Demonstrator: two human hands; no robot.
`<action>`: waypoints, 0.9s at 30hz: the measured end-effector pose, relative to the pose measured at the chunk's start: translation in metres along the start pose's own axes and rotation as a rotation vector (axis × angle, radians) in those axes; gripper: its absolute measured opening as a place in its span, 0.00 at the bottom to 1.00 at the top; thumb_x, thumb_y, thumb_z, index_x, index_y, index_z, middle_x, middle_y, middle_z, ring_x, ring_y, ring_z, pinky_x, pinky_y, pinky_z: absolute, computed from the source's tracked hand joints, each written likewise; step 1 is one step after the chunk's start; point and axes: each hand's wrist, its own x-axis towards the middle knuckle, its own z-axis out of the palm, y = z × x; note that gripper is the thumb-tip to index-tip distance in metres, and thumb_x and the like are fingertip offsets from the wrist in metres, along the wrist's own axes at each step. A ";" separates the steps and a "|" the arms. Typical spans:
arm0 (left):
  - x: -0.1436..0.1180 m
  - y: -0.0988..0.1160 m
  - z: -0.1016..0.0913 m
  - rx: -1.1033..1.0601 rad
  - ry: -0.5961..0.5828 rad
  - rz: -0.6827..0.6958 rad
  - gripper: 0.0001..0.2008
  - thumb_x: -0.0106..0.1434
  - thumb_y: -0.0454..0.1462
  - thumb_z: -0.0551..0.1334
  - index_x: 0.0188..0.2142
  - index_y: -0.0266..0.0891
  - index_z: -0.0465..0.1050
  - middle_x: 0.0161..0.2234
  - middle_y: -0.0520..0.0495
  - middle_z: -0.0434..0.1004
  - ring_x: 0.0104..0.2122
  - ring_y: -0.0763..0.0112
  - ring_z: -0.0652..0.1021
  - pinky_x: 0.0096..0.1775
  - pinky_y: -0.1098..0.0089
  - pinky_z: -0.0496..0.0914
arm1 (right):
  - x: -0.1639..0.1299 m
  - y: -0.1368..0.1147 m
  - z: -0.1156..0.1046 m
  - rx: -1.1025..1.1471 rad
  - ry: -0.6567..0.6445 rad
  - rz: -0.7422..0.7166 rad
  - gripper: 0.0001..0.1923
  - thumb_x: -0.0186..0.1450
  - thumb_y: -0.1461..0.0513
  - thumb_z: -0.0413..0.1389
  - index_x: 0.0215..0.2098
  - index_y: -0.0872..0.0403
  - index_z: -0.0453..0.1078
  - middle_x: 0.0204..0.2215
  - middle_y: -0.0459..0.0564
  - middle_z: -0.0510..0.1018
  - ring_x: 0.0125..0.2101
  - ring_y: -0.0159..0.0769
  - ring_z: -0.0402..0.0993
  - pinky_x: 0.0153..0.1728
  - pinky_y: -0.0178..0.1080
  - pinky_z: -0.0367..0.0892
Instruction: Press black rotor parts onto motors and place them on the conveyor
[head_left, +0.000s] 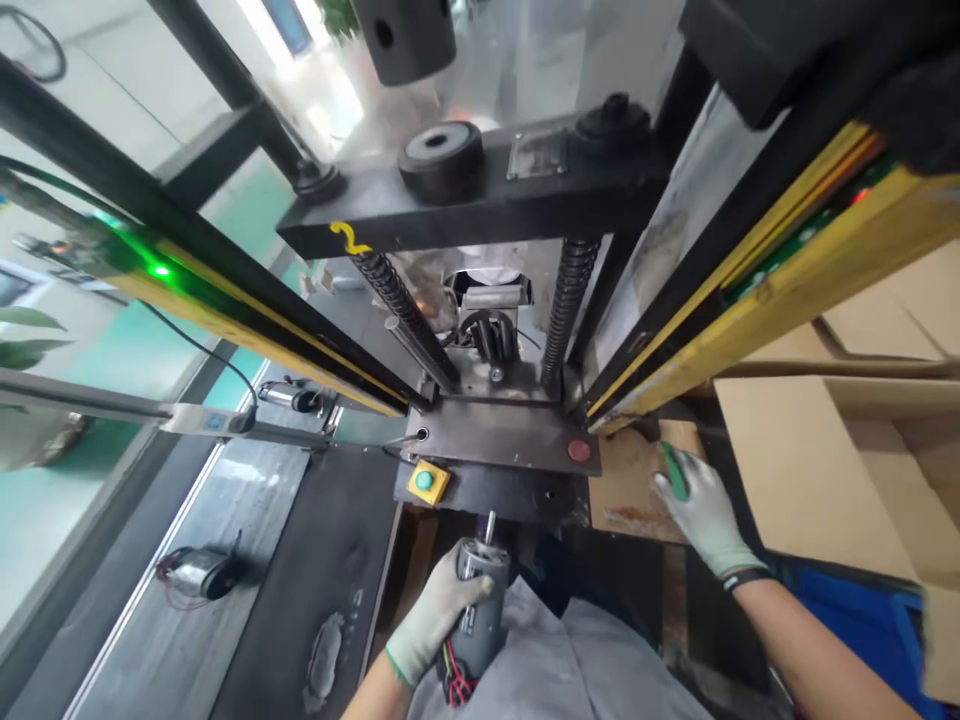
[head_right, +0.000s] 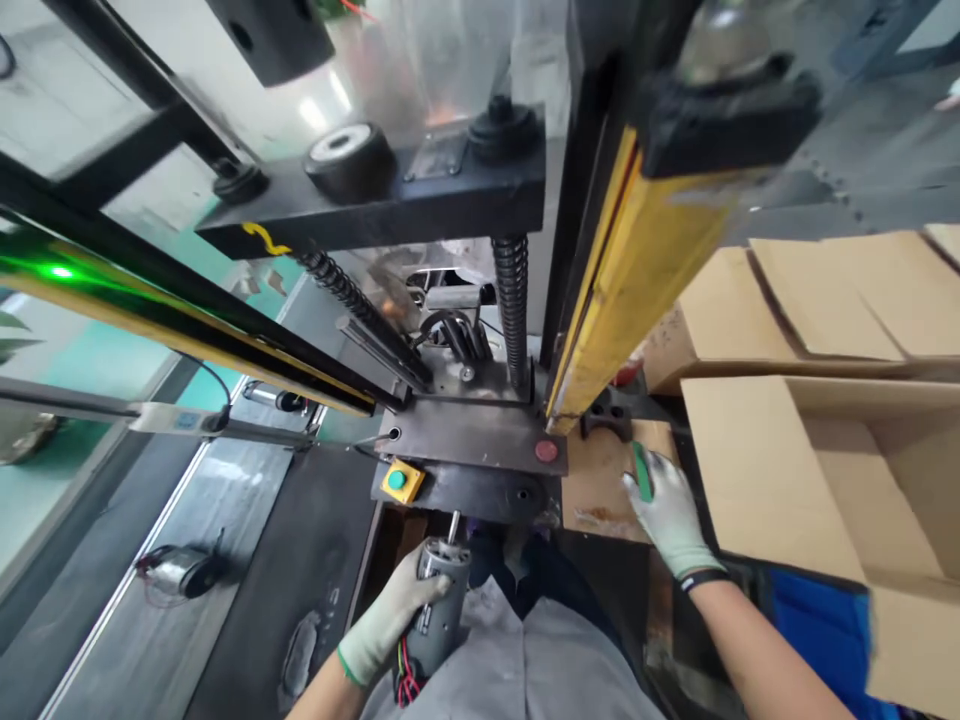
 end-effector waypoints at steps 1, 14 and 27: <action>0.001 -0.001 0.000 0.007 0.017 0.004 0.31 0.54 0.50 0.77 0.50 0.33 0.77 0.44 0.39 0.83 0.40 0.59 0.80 0.43 0.65 0.73 | 0.001 -0.007 0.002 -0.108 -0.002 0.036 0.28 0.74 0.56 0.49 0.66 0.64 0.65 0.57 0.70 0.75 0.56 0.58 0.73 0.57 0.55 0.70; 0.002 0.025 -0.007 0.015 0.020 0.192 0.36 0.51 0.51 0.78 0.54 0.34 0.75 0.48 0.37 0.84 0.47 0.52 0.82 0.51 0.59 0.75 | -0.017 -0.072 -0.052 0.133 -0.176 0.192 0.25 0.66 0.66 0.48 0.57 0.59 0.77 0.49 0.66 0.81 0.52 0.55 0.78 0.56 0.52 0.71; 0.012 0.199 0.027 0.923 -0.123 1.009 0.43 0.45 0.45 0.80 0.61 0.42 0.74 0.57 0.37 0.82 0.56 0.44 0.81 0.62 0.49 0.74 | -0.012 -0.326 -0.094 2.315 -0.866 0.664 0.25 0.68 0.41 0.62 0.51 0.49 0.79 0.41 0.47 0.86 0.45 0.39 0.81 0.52 0.42 0.75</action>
